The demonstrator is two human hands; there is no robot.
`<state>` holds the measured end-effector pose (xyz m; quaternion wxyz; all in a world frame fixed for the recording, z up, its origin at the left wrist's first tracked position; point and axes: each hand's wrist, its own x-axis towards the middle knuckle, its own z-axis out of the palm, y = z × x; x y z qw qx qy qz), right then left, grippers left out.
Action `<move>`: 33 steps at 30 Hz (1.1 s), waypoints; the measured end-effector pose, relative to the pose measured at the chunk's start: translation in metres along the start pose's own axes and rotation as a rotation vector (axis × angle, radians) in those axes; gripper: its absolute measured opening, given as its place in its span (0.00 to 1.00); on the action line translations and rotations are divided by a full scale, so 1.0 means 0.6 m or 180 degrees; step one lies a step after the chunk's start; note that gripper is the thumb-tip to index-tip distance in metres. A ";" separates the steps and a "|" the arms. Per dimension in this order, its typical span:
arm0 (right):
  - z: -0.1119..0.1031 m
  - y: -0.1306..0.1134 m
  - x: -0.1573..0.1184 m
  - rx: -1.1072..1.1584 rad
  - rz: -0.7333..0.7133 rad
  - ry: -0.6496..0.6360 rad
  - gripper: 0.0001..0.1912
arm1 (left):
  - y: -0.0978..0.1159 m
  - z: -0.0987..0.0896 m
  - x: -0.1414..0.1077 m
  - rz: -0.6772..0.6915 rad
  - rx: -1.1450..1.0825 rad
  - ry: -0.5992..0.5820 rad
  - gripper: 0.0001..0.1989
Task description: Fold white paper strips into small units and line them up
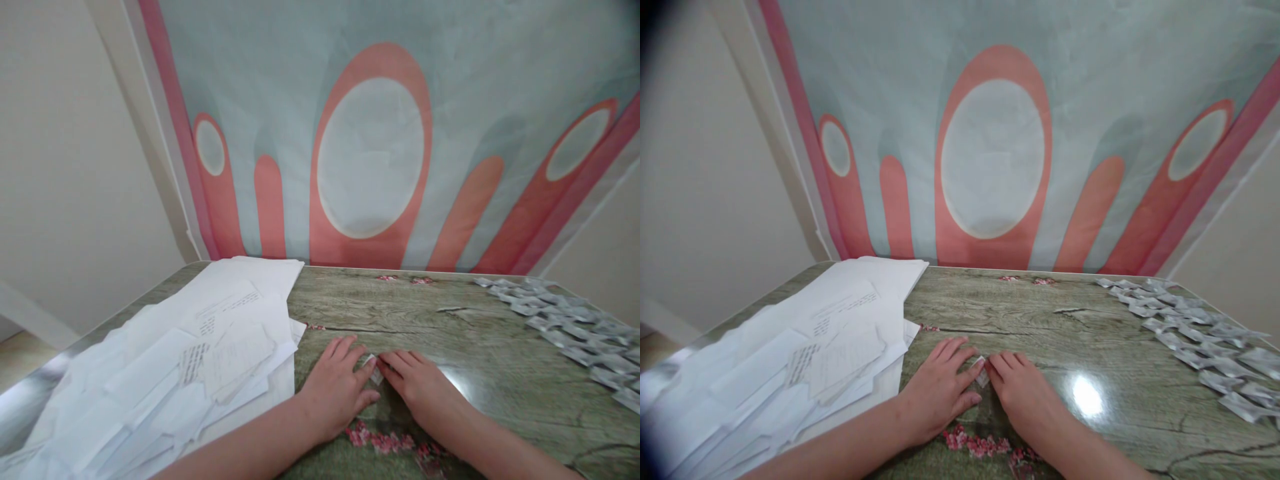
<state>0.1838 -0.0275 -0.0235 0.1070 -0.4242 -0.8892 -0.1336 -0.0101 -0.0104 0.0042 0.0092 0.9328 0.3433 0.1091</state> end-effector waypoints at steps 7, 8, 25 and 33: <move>-0.004 -0.030 0.005 -0.0890 -0.0056 -0.0285 0.19 | 0.001 0.003 -0.006 -0.0077 0.0011 -0.0075 0.25; -0.004 -0.031 0.005 -0.0918 -0.0051 -0.0283 0.19 | 0.001 0.002 -0.006 -0.0100 0.0023 -0.0071 0.25; -0.001 -0.023 -0.006 -0.0731 0.0169 -0.0121 0.21 | 0.012 -0.021 -0.004 -0.0316 0.0210 -0.0411 0.26; 0.012 -0.013 -0.023 -0.0688 0.0001 0.0010 0.26 | 0.011 -0.025 -0.004 -0.0285 0.0145 -0.0307 0.24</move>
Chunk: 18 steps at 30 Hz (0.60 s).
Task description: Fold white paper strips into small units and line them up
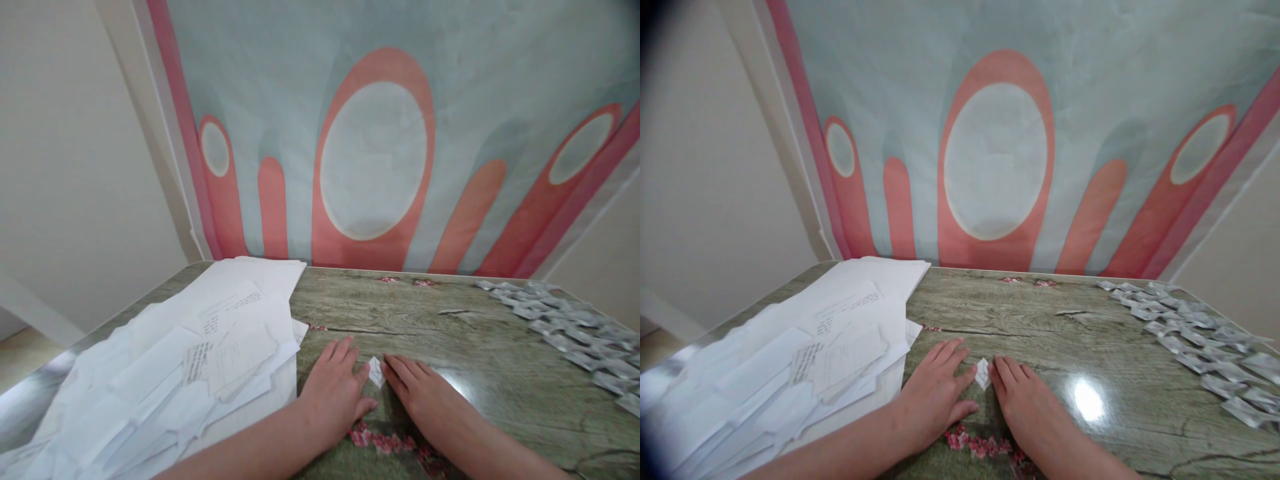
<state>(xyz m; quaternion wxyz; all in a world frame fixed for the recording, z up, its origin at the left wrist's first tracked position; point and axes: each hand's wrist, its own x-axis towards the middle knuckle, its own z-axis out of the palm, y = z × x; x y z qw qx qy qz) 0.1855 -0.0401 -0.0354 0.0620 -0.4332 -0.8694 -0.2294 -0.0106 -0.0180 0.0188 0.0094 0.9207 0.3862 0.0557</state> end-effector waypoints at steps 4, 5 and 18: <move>0.000 0.004 -0.003 0.0031 -0.0113 0.0118 0.26 | 0.002 0.002 0.000 -0.0022 -0.0005 -0.0001 0.24; -0.001 0.005 -0.003 0.0024 -0.0117 0.0137 0.25 | 0.003 0.004 0.000 -0.0025 -0.0011 0.0012 0.24; -0.011 0.014 0.012 0.0419 -0.0045 0.0068 0.18 | -0.022 0.039 0.010 0.0298 -0.0603 0.0503 0.11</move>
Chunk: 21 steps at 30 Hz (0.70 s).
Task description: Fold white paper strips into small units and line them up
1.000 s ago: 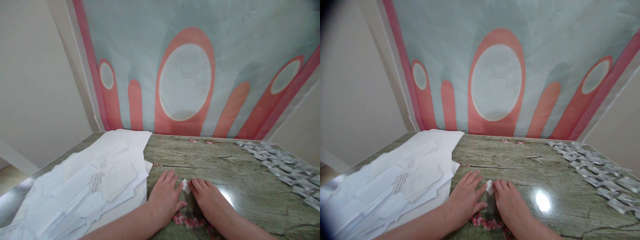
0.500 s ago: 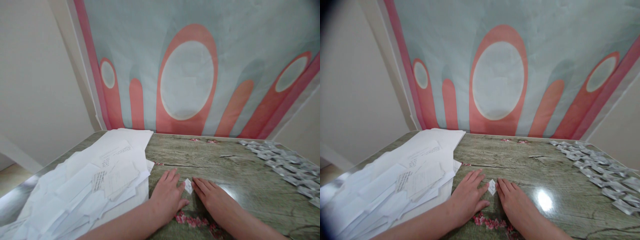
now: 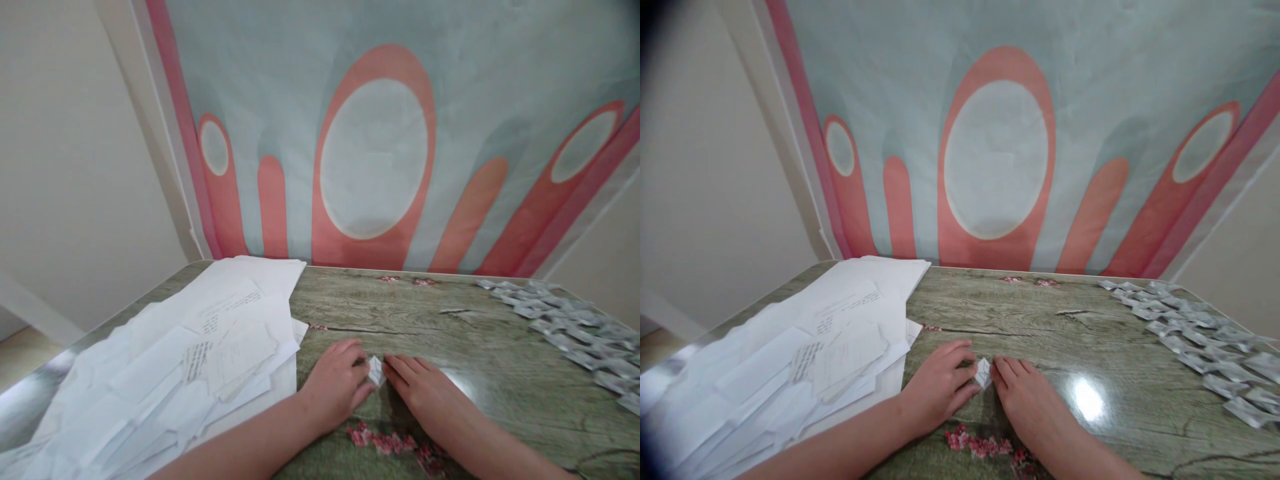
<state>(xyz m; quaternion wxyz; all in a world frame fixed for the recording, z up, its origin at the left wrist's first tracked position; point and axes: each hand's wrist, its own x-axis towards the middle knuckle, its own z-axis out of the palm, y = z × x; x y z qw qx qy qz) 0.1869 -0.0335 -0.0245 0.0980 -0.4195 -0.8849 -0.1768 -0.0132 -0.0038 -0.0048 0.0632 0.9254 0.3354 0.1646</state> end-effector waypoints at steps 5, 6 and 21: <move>0.001 0.009 0.006 0.0312 -0.0189 0.0024 0.12 | -0.014 0.004 0.004 0.0061 -0.0329 0.0111 0.09; 0.001 0.010 0.007 0.0369 -0.0181 0.0050 0.12 | -0.013 0.003 0.005 0.0069 -0.0373 0.0120 0.09; 0.008 0.021 0.010 0.1147 0.0165 0.0564 0.11 | -0.009 -0.003 0.006 -0.0135 -0.0673 0.0221 0.10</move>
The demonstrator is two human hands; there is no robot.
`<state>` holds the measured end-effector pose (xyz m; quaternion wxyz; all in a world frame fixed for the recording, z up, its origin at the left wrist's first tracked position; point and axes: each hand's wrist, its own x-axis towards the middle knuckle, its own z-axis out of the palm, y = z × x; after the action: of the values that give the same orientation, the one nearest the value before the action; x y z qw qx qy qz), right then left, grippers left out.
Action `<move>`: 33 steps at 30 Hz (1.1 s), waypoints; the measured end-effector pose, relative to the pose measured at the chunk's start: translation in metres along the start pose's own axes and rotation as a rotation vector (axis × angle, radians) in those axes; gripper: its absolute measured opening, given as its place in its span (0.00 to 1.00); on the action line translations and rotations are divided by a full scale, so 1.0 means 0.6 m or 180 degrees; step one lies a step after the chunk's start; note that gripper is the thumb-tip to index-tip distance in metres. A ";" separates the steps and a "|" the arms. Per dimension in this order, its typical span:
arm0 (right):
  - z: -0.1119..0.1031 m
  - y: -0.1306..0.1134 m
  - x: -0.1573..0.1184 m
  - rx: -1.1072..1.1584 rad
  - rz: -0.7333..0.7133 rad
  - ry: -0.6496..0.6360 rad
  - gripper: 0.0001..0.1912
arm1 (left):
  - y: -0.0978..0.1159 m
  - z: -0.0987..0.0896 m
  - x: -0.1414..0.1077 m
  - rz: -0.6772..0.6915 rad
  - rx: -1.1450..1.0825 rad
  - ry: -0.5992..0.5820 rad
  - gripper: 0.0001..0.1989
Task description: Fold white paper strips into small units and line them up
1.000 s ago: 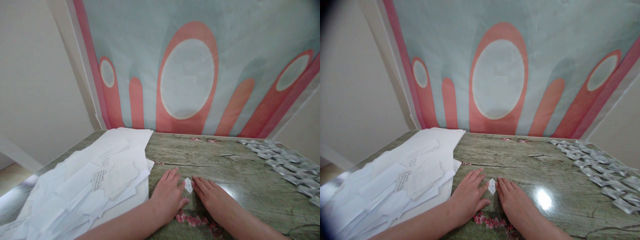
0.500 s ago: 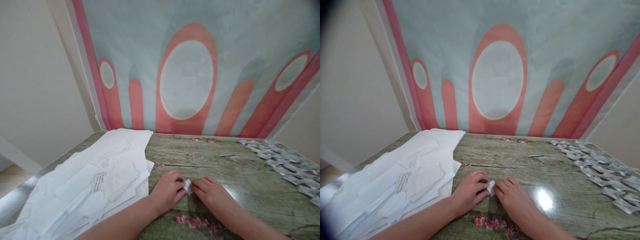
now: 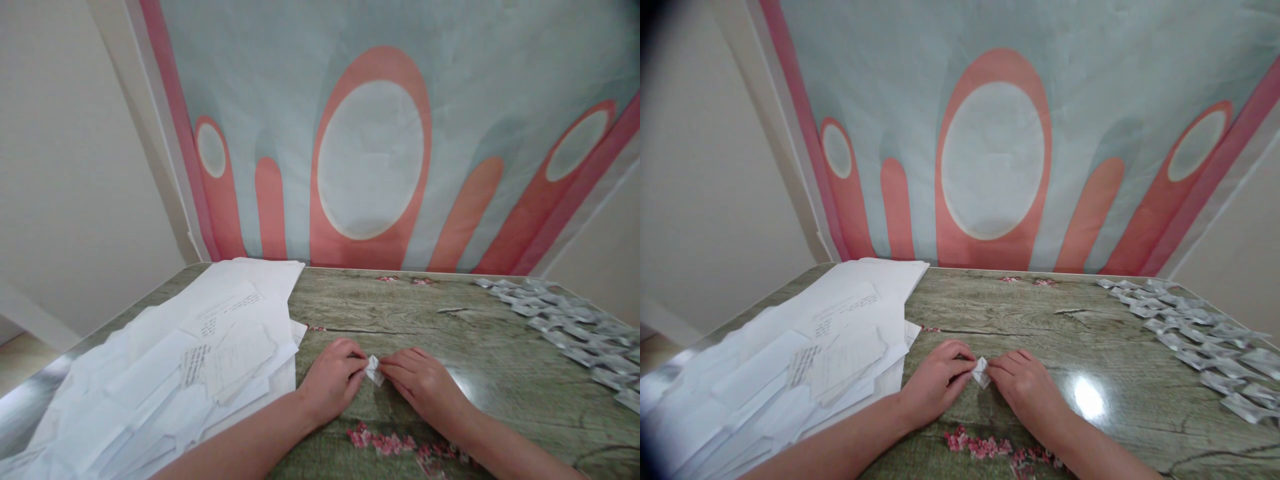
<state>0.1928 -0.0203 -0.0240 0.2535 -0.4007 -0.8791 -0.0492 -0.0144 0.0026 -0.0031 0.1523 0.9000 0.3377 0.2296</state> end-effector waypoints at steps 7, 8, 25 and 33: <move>-0.010 -0.001 0.002 -0.0163 -0.0381 -0.0193 0.17 | 0.001 0.001 0.000 -0.0024 0.0033 0.0043 0.10; -0.012 -0.001 0.002 -0.0239 -0.0465 -0.0224 0.18 | 0.001 0.001 0.000 -0.0025 0.0038 0.0042 0.10; -0.004 0.007 -0.004 -0.0191 -0.0404 0.0078 0.17 | 0.002 -0.004 0.001 -0.0265 -0.0392 0.0213 0.11; 0.000 -0.006 0.007 0.1985 0.1784 0.0383 0.13 | 0.019 -0.010 -0.005 -0.0166 -0.0104 0.0214 0.10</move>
<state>0.1879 -0.0202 -0.0216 0.4171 -0.5249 -0.6925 0.2666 -0.0132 -0.0069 0.0060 0.1615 0.8801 0.3621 0.2612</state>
